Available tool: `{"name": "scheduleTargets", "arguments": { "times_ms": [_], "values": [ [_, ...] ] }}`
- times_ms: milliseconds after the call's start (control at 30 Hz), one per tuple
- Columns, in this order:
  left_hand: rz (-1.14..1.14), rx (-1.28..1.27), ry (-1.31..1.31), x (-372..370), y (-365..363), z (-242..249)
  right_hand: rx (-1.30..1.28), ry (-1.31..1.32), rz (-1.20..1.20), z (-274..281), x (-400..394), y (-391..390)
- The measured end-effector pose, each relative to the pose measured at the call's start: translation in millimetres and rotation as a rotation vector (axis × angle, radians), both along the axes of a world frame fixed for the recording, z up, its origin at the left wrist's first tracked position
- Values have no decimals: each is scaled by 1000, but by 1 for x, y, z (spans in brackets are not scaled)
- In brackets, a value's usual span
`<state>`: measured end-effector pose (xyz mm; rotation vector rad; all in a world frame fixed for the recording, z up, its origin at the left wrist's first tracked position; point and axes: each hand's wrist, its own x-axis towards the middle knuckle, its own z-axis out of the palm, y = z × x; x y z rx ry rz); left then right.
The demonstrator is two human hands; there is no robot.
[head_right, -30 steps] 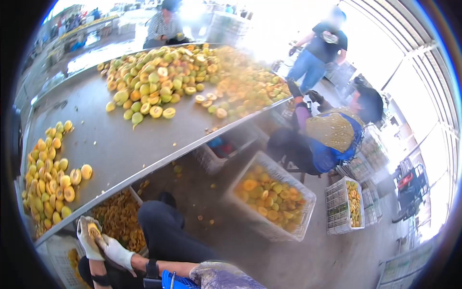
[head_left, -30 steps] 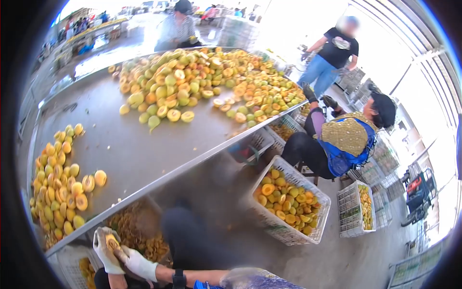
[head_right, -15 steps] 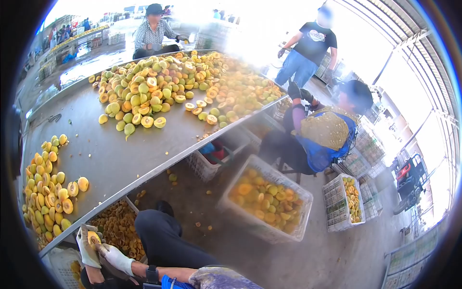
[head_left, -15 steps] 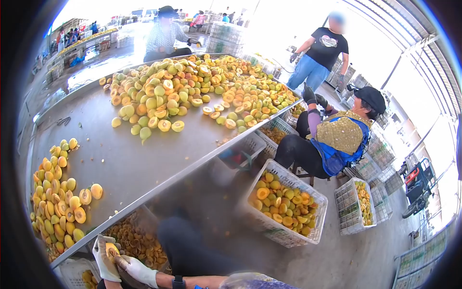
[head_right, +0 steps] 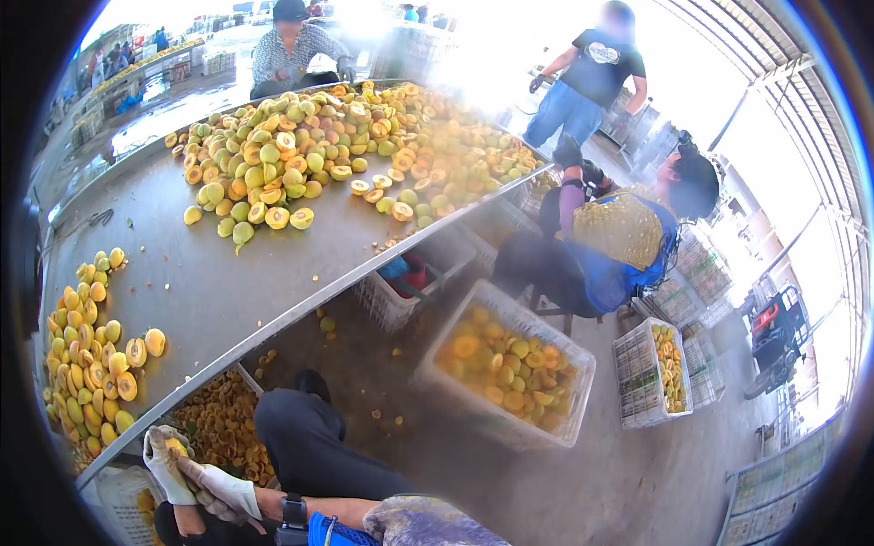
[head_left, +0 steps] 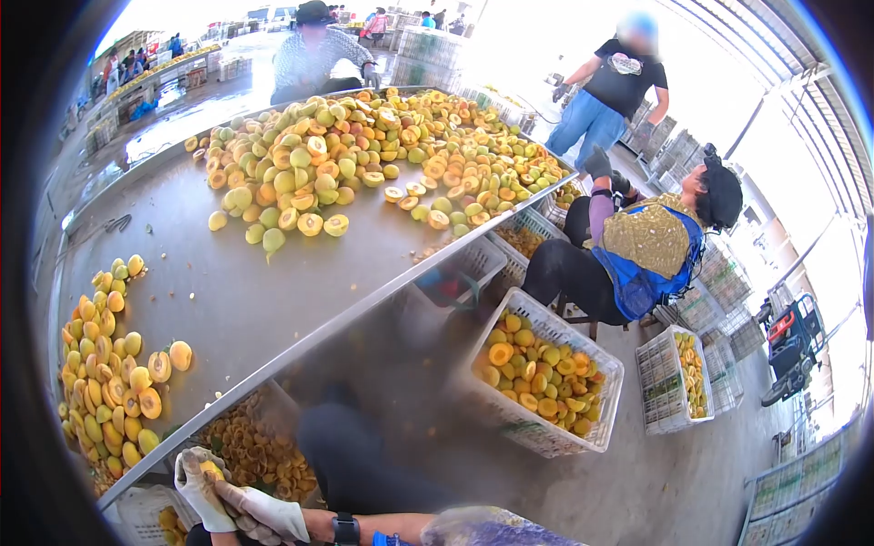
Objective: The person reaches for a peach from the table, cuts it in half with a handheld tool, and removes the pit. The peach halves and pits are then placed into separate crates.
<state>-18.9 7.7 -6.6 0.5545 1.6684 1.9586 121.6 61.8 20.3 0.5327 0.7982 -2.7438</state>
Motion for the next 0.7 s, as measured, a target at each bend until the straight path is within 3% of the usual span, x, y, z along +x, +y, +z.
{"name": "scheduleTargets", "arguments": {
  "times_ms": [100,267,600,700],
  "values": [
    [33,-21,-9,7,2,7,25,25,-43,2,2,2],
    [-30,-29,32,-1,1,-10,204,171,-379,-76,-49,-45],
    [-51,43,166,11,4,1,-135,-19,-96,-24,-13,-18],
    [-67,38,211,10,3,7,-168,65,-99,-11,-2,-12]
  ]
}}
